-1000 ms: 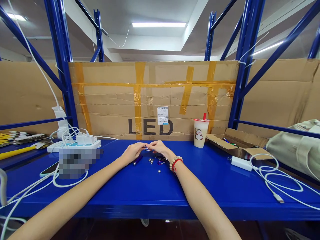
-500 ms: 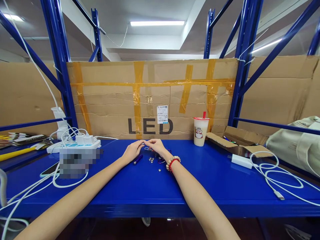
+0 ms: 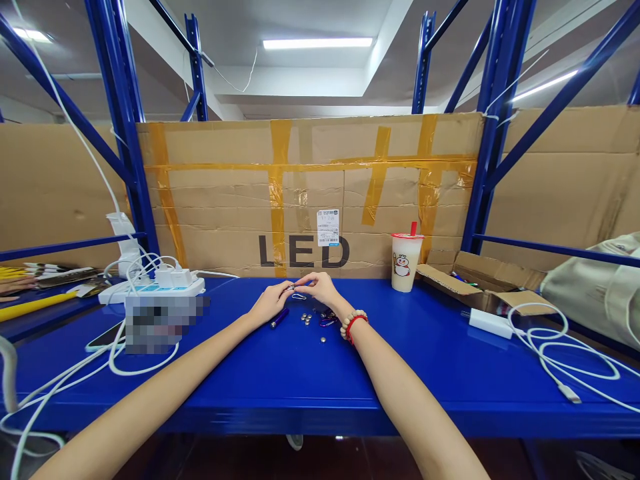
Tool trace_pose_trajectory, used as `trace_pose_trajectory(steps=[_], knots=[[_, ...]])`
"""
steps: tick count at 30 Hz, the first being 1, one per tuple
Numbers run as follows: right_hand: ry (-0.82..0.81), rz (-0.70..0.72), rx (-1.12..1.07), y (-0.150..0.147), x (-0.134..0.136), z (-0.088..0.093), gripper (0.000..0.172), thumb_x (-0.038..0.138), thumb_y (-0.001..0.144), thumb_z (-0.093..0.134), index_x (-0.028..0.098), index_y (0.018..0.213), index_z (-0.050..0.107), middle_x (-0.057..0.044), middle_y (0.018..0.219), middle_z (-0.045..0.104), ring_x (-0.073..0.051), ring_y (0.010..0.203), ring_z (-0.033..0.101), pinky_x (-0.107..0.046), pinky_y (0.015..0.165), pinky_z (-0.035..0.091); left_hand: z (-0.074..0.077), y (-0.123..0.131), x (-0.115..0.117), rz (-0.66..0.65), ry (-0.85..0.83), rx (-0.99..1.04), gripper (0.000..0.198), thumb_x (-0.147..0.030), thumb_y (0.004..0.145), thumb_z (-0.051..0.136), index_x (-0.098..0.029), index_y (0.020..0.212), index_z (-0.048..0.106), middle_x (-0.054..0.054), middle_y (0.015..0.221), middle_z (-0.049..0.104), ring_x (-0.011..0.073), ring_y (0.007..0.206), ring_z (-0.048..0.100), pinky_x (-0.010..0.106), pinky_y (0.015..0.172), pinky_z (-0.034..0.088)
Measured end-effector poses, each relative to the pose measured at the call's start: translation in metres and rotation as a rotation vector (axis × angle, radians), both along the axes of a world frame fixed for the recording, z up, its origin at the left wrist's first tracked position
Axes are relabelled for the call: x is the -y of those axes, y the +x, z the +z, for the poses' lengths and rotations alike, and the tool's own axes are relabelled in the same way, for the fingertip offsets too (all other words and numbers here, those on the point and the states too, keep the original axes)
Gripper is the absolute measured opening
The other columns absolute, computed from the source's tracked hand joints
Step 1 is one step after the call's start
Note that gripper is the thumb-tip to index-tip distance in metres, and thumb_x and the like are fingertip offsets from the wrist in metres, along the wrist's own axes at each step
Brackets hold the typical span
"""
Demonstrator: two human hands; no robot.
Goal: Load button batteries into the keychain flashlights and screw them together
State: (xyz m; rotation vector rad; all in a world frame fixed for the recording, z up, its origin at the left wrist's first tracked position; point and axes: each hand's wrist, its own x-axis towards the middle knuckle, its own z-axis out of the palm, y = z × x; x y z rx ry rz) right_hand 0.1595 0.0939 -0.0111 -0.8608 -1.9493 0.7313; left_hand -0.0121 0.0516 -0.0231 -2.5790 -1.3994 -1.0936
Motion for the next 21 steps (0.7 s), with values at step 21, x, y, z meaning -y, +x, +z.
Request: trace_pose_trajectory(steps=[21], knots=[[-0.245,-0.058,0.136,0.005,0.018,0.015,0.018,0.028,0.081,0.062,0.010,0.079,0.063,0.003,0.064,0.057,-0.004,0.050,0.047,-0.017,0.046,0.039,0.004,0.001,0.013,-0.054,0.053,-0.079,0.022,-0.024,0.093,0.038,-0.013,0.101,0.057,0.005,0.095,0.065,0.0149,0.084,0.061,0.031,0.075,0.047]])
